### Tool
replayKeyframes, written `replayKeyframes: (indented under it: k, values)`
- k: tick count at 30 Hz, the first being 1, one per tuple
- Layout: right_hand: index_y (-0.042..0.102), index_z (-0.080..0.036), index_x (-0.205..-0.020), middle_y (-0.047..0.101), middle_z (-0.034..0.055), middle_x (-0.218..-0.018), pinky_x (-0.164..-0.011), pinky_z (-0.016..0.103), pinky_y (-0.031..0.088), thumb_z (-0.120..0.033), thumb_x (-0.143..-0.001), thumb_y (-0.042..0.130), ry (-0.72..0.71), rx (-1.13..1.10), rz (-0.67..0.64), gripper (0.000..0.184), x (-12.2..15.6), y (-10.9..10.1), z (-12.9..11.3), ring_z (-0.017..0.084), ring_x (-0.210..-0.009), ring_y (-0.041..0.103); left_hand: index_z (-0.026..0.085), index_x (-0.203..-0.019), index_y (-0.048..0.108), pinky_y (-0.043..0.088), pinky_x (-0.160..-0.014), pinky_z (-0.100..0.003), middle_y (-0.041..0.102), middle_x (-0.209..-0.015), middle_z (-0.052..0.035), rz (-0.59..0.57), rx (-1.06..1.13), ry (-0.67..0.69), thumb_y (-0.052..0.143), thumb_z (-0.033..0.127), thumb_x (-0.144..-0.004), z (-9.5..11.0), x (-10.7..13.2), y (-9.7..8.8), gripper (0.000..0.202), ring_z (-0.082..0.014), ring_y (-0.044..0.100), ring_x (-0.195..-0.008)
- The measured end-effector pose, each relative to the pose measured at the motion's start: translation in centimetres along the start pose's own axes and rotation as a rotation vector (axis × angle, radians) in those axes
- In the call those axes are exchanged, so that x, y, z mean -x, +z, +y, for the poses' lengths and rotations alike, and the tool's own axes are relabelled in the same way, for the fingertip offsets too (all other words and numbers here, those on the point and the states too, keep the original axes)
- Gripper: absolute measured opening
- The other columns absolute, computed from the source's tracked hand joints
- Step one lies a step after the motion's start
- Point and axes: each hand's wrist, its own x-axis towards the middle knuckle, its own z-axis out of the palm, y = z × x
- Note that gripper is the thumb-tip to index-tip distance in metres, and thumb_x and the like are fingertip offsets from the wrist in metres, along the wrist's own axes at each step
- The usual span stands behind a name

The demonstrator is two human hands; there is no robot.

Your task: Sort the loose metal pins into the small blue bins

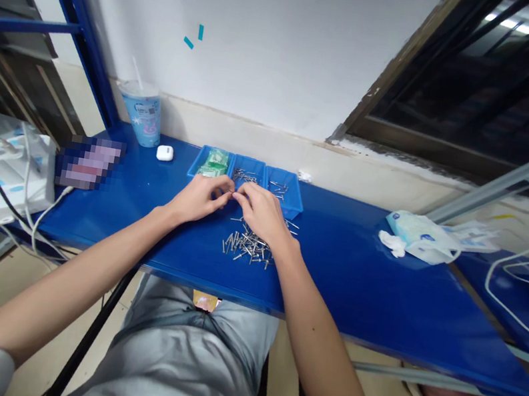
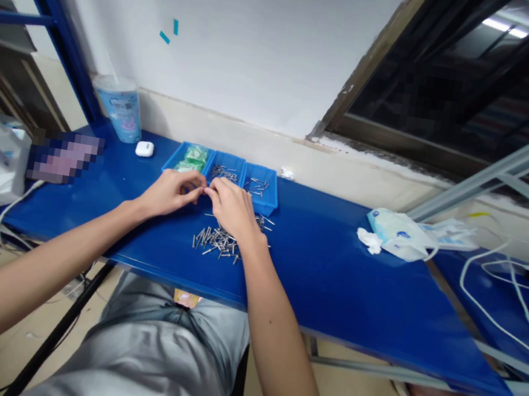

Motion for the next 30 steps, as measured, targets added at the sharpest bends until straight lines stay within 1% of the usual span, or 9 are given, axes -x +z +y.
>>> replayKeyframes:
  k: [5, 12, 17, 19, 23, 27, 28, 30]
  values:
    - [0.062, -0.023, -0.097, 0.07, 0.0044, -0.099, -0.079, 0.031, 0.041, -0.033, -0.108, 0.049, -0.006, -0.006, 0.004, 0.02, 0.03, 0.08, 0.07, 0.02, -0.09, 0.062, 0.018, -0.102, 0.062, 0.055, -0.063, -0.023, 0.076, -0.084, -0.0016, -0.007, 0.021, -0.016, 0.056, 0.027, -0.095, -0.08, 0.04, 0.02, 0.012, -0.0118, 0.07, -0.063]
    - [0.063, -0.023, -0.097, 0.07, 0.0045, -0.099, -0.077, 0.032, 0.041, -0.032, -0.107, 0.049, -0.004, -0.021, 0.005, 0.02, 0.03, 0.0, -0.01, 0.02, -0.088, 0.062, 0.018, -0.099, 0.06, 0.054, -0.062, -0.024, 0.075, -0.078, -0.0011, -0.026, 0.033, -0.026, 0.056, 0.025, -0.094, 0.08, 0.04, 0.01, 0.009, -0.0128, 0.071, -0.063]
    - [0.063, -0.023, -0.097, 0.07, 0.0029, -0.095, -0.071, 0.031, 0.039, -0.032, -0.102, 0.057, 0.0, -0.029, -0.007, 0.012, 0.09, -0.05, -0.06, 0.018, -0.078, 0.059, 0.018, -0.098, 0.06, 0.053, -0.062, -0.024, 0.074, -0.078, -0.0014, -0.025, 0.036, -0.039, 0.057, 0.024, -0.092, 0.26, 0.08, -0.05, 0.009, -0.0131, 0.07, -0.064]
    - [0.064, -0.023, -0.098, 0.07, 0.0033, -0.096, -0.072, 0.031, 0.039, -0.03, -0.102, 0.057, -0.005, -0.028, -0.014, 0.011, 0.1, -0.11, -0.09, 0.018, -0.079, 0.059, 0.018, -0.098, 0.06, 0.053, -0.062, -0.024, 0.074, -0.077, -0.0015, -0.027, 0.046, -0.042, 0.056, 0.024, -0.092, 0.3, 0.08, -0.06, 0.009, -0.0131, 0.07, -0.064]
    - [0.065, -0.022, -0.097, 0.072, 0.0055, -0.1, -0.078, 0.031, 0.04, -0.03, -0.107, 0.049, -0.015, -0.02, -0.013, 0.02, 0.03, -0.13, -0.08, 0.02, -0.089, 0.063, 0.017, -0.099, 0.061, 0.054, -0.062, -0.024, 0.074, -0.076, -0.001, -0.028, 0.05, -0.038, 0.055, 0.025, -0.093, 0.29, 0.05, -0.04, 0.011, -0.0128, 0.07, -0.064]
    - [0.065, -0.021, -0.091, 0.073, 0.0054, -0.094, -0.076, 0.032, 0.039, -0.031, -0.109, 0.045, 0.0, 0.016, -0.032, 0.029, -0.05, 0.0, 0.02, 0.02, -0.087, 0.064, 0.017, -0.099, 0.062, 0.054, -0.064, -0.023, 0.075, -0.079, -0.0023, -0.016, 0.037, -0.018, 0.056, 0.024, -0.093, 0.22, 0.02, 0.01, 0.012, -0.0126, 0.07, -0.067]
    - [0.065, -0.022, -0.09, 0.073, 0.0052, -0.093, -0.076, 0.032, 0.039, -0.033, -0.108, 0.046, 0.007, 0.015, -0.034, 0.028, -0.04, 0.02, 0.03, 0.02, -0.086, 0.064, 0.017, -0.098, 0.063, 0.054, -0.064, -0.024, 0.075, -0.079, -0.0024, -0.015, 0.036, -0.018, 0.056, 0.025, -0.093, 0.2, 0.03, 0.01, 0.011, -0.0126, 0.07, -0.067]
    - [0.065, -0.023, -0.098, 0.073, 0.0037, -0.092, -0.074, 0.031, 0.04, -0.035, -0.106, 0.052, 0.022, -0.01, -0.034, 0.02, -0.01, 0.0, 0.0, 0.02, -0.083, 0.064, 0.017, -0.097, 0.063, 0.054, -0.063, -0.024, 0.075, -0.078, -0.0024, -0.016, 0.035, -0.023, 0.057, 0.026, -0.094, 0.16, 0.04, 0.0, 0.011, -0.0125, 0.07, -0.065]
